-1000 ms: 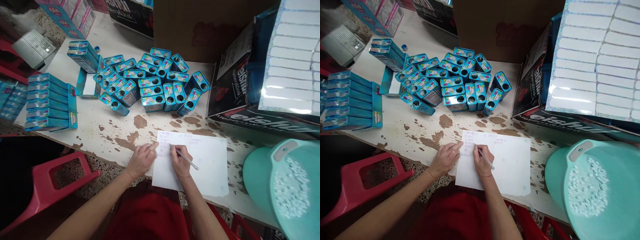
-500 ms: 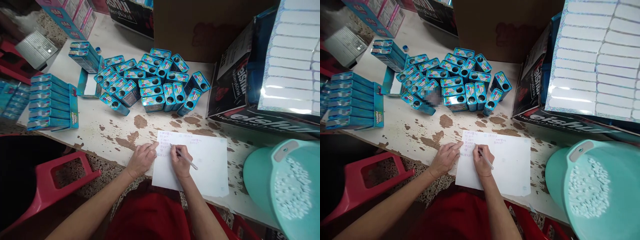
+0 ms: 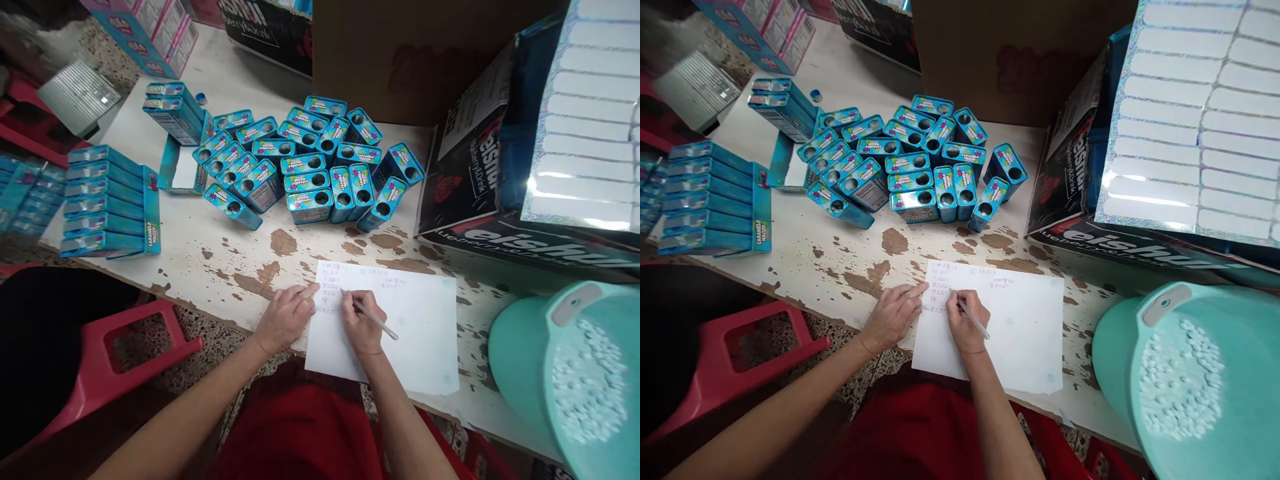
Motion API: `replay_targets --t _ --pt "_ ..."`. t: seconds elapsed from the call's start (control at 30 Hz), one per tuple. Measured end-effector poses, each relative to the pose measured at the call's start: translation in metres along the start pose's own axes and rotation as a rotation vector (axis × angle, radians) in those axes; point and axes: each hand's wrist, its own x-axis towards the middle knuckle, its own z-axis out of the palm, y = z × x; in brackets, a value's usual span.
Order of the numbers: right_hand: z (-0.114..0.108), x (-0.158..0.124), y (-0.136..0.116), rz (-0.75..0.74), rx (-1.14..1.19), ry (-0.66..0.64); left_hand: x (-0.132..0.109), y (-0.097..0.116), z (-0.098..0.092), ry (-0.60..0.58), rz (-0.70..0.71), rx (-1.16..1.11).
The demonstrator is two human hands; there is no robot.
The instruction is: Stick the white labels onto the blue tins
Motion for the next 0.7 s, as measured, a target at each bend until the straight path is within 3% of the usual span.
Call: replay_targets --t 0.43,0.7 --pt "0.0019 -0.0009 -0.0004 0.069 0.025 0.025 0.0008 0.0000 -0.0009 -0.003 0.013 0.027" --pt "-0.0015 -0.0037 0.0052 0.140 0.220 -0.019 0.0019 0.0011 -0.0029 0.040 0.031 0.061"
